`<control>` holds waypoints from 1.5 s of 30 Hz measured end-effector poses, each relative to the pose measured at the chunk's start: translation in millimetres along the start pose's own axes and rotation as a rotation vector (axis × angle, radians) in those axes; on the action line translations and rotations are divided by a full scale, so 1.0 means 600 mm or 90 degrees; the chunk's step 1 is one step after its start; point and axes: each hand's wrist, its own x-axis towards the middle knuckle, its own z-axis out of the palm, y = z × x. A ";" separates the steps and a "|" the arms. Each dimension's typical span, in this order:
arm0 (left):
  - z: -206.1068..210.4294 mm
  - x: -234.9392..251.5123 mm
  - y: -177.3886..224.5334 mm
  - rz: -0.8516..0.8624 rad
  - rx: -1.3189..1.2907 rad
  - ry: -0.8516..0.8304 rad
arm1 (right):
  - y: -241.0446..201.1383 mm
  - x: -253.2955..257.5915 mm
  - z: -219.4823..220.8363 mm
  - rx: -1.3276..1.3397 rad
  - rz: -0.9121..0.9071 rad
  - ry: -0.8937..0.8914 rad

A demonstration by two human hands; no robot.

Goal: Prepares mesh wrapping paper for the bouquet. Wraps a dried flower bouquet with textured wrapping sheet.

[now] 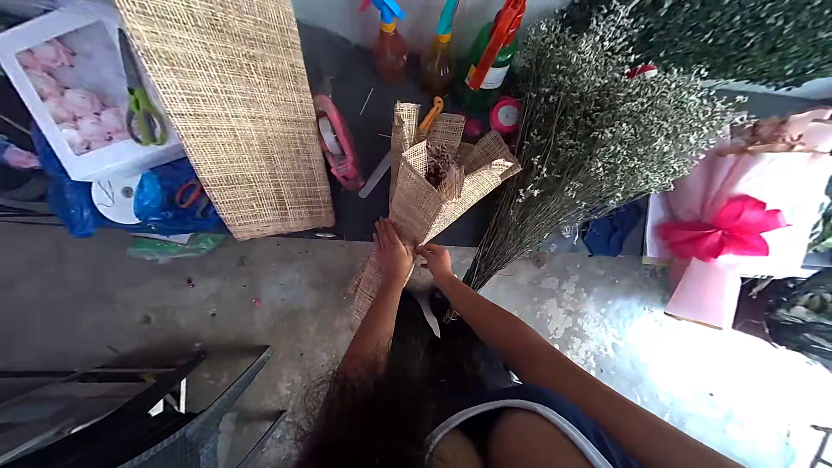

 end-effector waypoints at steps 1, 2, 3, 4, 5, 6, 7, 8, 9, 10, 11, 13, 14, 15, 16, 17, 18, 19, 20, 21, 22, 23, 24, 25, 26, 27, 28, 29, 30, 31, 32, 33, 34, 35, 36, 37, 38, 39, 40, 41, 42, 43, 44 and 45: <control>0.002 -0.003 -0.010 0.037 -0.016 0.001 | 0.000 0.005 -0.004 0.023 0.025 0.000; 0.006 -0.003 -0.017 0.061 -0.010 0.000 | 0.005 0.014 -0.008 0.044 0.043 -0.001; 0.010 0.000 -0.023 0.062 0.009 -0.008 | 0.013 0.028 -0.012 0.058 0.054 -0.003; 0.012 0.005 -0.025 0.044 0.033 -0.027 | 0.025 0.045 -0.016 0.062 0.059 -0.011; 0.011 0.009 -0.022 0.017 0.059 -0.055 | 0.031 0.057 -0.020 0.052 0.061 -0.027; 0.009 0.012 -0.017 -0.009 0.084 -0.078 | 0.031 0.065 -0.025 0.031 0.061 -0.048; 0.008 0.014 -0.012 -0.035 0.091 -0.094 | 0.027 0.066 -0.031 0.007 0.060 -0.065; 0.007 0.014 -0.008 -0.053 0.081 -0.104 | 0.019 0.062 -0.037 -0.012 0.061 -0.073; 0.005 0.014 -0.006 -0.062 0.062 -0.113 | 0.007 0.051 -0.041 -0.023 0.065 -0.077; -0.001 0.016 -0.005 -0.063 0.042 -0.129 | -0.008 0.037 -0.045 -0.031 0.070 -0.085; -0.007 0.016 -0.004 -0.061 0.022 -0.156 | -0.016 0.025 -0.047 -0.034 0.075 -0.090; -0.013 0.015 -0.003 -0.065 0.000 -0.201 | -0.020 0.008 -0.048 -0.022 0.103 -0.105; -0.010 0.015 -0.005 -0.067 0.001 -0.204 | -0.020 0.005 -0.044 -0.006 0.116 -0.111; -0.007 0.018 -0.005 -0.070 0.002 -0.197 | -0.020 0.007 -0.042 0.018 0.132 -0.118; -0.005 0.022 -0.001 -0.083 0.005 -0.188 | -0.022 0.013 -0.042 0.043 0.149 -0.130; -0.004 0.024 0.004 -0.102 -0.001 -0.172 | -0.021 0.020 -0.046 0.055 0.155 -0.150; -0.004 0.024 0.009 -0.124 -0.011 -0.160 | -0.017 0.026 -0.051 0.051 0.148 -0.172; -0.003 0.025 0.015 -0.147 -0.022 -0.147 | -0.012 0.032 -0.059 0.038 0.133 -0.199; 0.001 0.025 0.021 -0.170 -0.038 -0.124 | -0.008 0.033 -0.068 0.020 0.115 -0.227; 0.005 0.023 0.026 -0.190 -0.053 -0.100 | -0.005 0.027 -0.079 -0.007 0.097 -0.257; 0.010 0.022 0.033 -0.207 -0.064 -0.079 | -0.004 0.017 -0.091 -0.039 0.086 -0.280; 0.013 0.022 0.039 -0.221 -0.073 -0.064 | -0.005 0.002 -0.103 -0.069 0.084 -0.278; 0.011 0.023 0.045 -0.233 -0.072 -0.063 | -0.008 -0.015 -0.115 -0.090 0.085 -0.244; 0.008 0.025 0.049 -0.240 -0.069 -0.072 | -0.009 -0.031 -0.127 -0.099 0.076 -0.176; 0.003 0.026 0.049 -0.244 -0.071 -0.088 | -0.009 -0.048 -0.139 -0.100 0.041 -0.084; -0.002 0.027 0.047 -0.244 -0.078 -0.107 | -0.012 -0.064 -0.152 -0.095 -0.015 0.014; -0.004 0.029 0.040 -0.234 -0.089 -0.117 | -0.024 -0.080 -0.164 -0.084 -0.089 0.101; -0.002 0.029 0.030 -0.218 -0.108 -0.124 | -0.044 -0.098 -0.172 -0.065 -0.174 0.164; -0.002 0.028 0.024 -0.205 -0.116 -0.138 | -0.070 -0.117 -0.176 -0.049 -0.270 0.202; -0.010 0.028 0.025 -0.199 -0.120 -0.163 | -0.100 -0.131 -0.177 -0.056 -0.377 0.216; -0.017 0.028 0.026 -0.194 -0.127 -0.182 | -0.134 -0.141 -0.174 -0.092 -0.486 0.217; -0.017 0.028 0.024 -0.189 -0.129 -0.193 | -0.169 -0.144 -0.167 -0.146 -0.588 0.215; -0.013 0.028 0.023 -0.186 -0.125 -0.181 | -0.205 -0.142 -0.156 -0.207 -0.658 0.207; -0.007 0.026 0.023 -0.188 -0.117 -0.154 | -0.239 -0.137 -0.142 -0.281 -0.699 0.197; -0.001 0.024 0.026 -0.194 -0.108 -0.118 | -0.269 -0.132 -0.125 -0.366 -0.707 0.186; 0.003 0.022 0.032 -0.201 -0.093 -0.082 | -0.293 -0.125 -0.107 -0.460 -0.686 0.169; 0.007 0.023 0.040 -0.213 -0.080 -0.060 | -0.312 -0.113 -0.091 -0.546 -0.643 0.150; 0.012 0.022 0.048 -0.225 -0.078 -0.042 | -0.326 -0.098 -0.081 -0.613 -0.588 0.129; 0.016 0.020 0.056 -0.235 -0.076 -0.034 | -0.335 -0.085 -0.079 -0.656 -0.512 0.099; 0.018 0.018 0.062 -0.240 -0.077 -0.030 | -0.342 -0.073 -0.084 -0.684 -0.432 0.068; 0.018 0.016 0.065 -0.242 -0.084 -0.024 | -0.349 -0.062 -0.094 -0.702 -0.369 0.044; 0.015 0.014 0.065 -0.244 -0.094 -0.023 | -0.352 -0.052 -0.107 -0.704 -0.332 0.033; 0.010 0.015 0.065 -0.252 -0.097 -0.026 | -0.353 -0.043 -0.122 -0.687 -0.318 0.031; 0.006 0.016 0.064 -0.261 -0.093 -0.039 | -0.349 -0.032 -0.137 -0.659 -0.310 0.035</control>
